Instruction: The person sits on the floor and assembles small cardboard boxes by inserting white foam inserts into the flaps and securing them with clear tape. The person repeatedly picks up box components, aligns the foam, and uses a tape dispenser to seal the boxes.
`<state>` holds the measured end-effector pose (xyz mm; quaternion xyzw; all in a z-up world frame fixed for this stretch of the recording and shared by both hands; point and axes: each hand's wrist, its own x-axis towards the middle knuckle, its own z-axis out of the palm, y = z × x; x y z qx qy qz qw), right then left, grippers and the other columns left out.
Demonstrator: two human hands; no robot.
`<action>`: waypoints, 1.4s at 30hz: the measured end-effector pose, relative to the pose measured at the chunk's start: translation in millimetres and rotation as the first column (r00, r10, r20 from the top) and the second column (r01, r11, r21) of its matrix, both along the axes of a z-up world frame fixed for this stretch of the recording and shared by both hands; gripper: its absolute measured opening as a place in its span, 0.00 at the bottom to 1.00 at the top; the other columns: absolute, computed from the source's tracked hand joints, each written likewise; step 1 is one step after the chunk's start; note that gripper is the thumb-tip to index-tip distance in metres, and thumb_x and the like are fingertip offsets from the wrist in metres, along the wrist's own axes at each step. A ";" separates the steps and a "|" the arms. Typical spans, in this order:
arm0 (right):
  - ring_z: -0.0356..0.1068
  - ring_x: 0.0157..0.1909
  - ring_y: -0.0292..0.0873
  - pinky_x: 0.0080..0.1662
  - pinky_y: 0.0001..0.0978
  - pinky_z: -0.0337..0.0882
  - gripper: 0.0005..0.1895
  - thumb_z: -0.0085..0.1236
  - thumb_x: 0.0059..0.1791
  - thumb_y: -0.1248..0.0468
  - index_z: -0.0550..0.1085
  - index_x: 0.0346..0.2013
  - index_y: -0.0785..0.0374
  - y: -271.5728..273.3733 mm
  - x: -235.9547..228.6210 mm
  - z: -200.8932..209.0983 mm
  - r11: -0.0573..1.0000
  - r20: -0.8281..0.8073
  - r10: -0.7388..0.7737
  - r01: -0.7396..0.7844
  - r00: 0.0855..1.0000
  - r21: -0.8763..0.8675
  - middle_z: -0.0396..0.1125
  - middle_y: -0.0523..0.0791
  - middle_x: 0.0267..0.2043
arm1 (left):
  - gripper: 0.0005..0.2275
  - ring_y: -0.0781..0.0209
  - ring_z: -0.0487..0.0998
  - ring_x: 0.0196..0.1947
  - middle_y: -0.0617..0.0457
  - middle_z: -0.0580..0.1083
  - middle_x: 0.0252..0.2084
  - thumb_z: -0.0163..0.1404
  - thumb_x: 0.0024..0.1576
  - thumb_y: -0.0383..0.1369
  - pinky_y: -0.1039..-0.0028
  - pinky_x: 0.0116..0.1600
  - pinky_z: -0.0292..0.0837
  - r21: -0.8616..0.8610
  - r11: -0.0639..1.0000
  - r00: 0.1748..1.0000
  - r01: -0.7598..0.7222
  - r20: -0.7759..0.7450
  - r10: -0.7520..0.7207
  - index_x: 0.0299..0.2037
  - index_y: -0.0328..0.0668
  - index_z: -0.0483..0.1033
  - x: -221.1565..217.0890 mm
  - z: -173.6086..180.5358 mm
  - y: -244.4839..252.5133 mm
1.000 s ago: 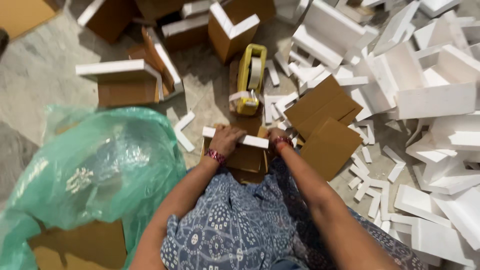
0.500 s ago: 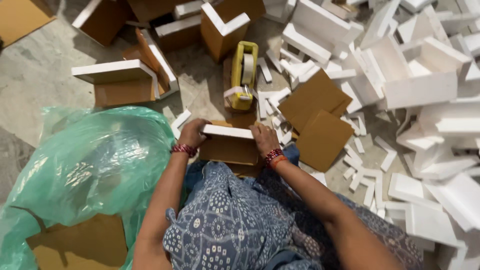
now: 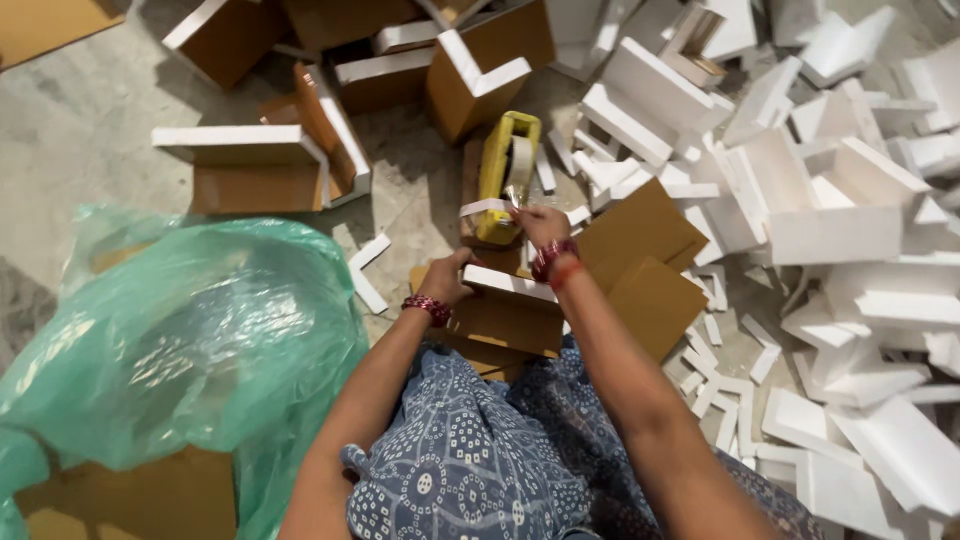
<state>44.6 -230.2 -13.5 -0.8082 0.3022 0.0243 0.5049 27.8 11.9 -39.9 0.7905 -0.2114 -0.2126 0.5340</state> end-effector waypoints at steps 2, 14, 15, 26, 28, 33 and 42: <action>0.74 0.37 0.33 0.41 0.29 0.73 0.13 0.62 0.51 0.58 0.81 0.42 0.65 17.9 -50.2 -8.2 0.996 0.123 -0.001 -0.010 0.992 0.090 0.77 0.44 0.38 | 0.20 0.54 0.84 0.45 0.47 0.82 0.41 0.67 0.40 0.26 0.69 0.50 0.78 0.017 1.000 1.000 0.007 -0.023 -0.007 0.44 0.44 0.77 0.7 2.0 2.2; 0.73 0.32 0.38 0.37 0.32 0.77 0.10 0.62 0.51 0.66 0.77 0.44 0.70 88.2 -160.1 -108.1 0.639 -0.114 -0.262 0.261 0.958 0.724 0.75 0.46 0.36 | 0.27 0.60 0.80 0.53 0.49 0.80 0.51 0.60 0.43 0.21 0.71 0.58 0.74 -0.100 0.958 0.958 0.270 -0.074 -0.278 0.57 0.45 0.75 17.6 -46.1 -2.2; 0.71 0.30 0.38 0.35 0.33 0.77 0.10 0.61 0.50 0.67 0.78 0.44 0.70 88.3 -151.0 -114.8 0.654 -0.125 -0.274 0.280 0.954 0.703 0.75 0.46 0.36 | 0.27 0.61 0.78 0.54 0.50 0.79 0.53 0.60 0.44 0.22 0.71 0.59 0.72 -0.171 0.941 0.940 0.291 -0.134 -0.315 0.58 0.45 0.74 22.6 -41.3 -0.5; 0.78 0.34 0.45 0.39 0.36 0.76 0.13 0.64 0.50 0.52 0.85 0.35 0.57 56.0 -151.1 -22.1 0.869 -0.271 0.313 -0.390 0.910 -0.304 0.78 0.47 0.31 | 0.14 0.54 0.82 0.44 0.47 0.80 0.40 0.63 0.45 0.26 0.69 0.51 0.77 -0.033 0.998 0.998 -0.059 0.032 0.060 0.42 0.45 0.80 -15.8 -38.4 -9.7; 0.80 0.33 0.40 0.39 0.33 0.77 0.11 0.60 0.50 0.55 0.85 0.38 0.55 42.8 -133.5 12.6 0.937 -0.119 0.216 -0.240 0.969 -0.254 0.78 0.45 0.32 | 0.14 0.56 0.84 0.46 0.48 0.81 0.42 0.55 0.49 0.21 0.69 0.52 0.77 -0.039 0.997 0.997 -0.061 0.034 0.062 0.45 0.46 0.81 -17.9 -47.6 -8.5; 0.77 0.33 0.35 0.35 0.28 0.74 0.14 0.67 0.48 0.56 0.82 0.38 0.66 22.9 -44.1 2.1 0.984 0.066 0.122 -0.129 0.990 0.125 0.79 0.47 0.35 | 0.12 0.56 0.83 0.40 0.47 0.81 0.37 0.63 0.46 0.25 0.69 0.47 0.76 -0.031 0.996 0.996 -0.081 -0.024 0.080 0.41 0.44 0.79 -19.3 -26.1 -7.4; 0.75 0.46 0.42 0.46 0.33 0.72 0.17 0.69 0.45 0.52 0.83 0.43 0.58 16.0 -29.0 -96.3 0.920 -0.347 0.288 -0.359 0.893 -0.160 0.77 0.46 0.44 | 0.12 0.53 0.83 0.39 0.48 0.80 0.36 0.65 0.46 0.27 0.68 0.46 0.77 -0.126 0.990 0.995 -0.071 0.059 0.079 0.40 0.44 0.79 -22.2 -28.2 -8.5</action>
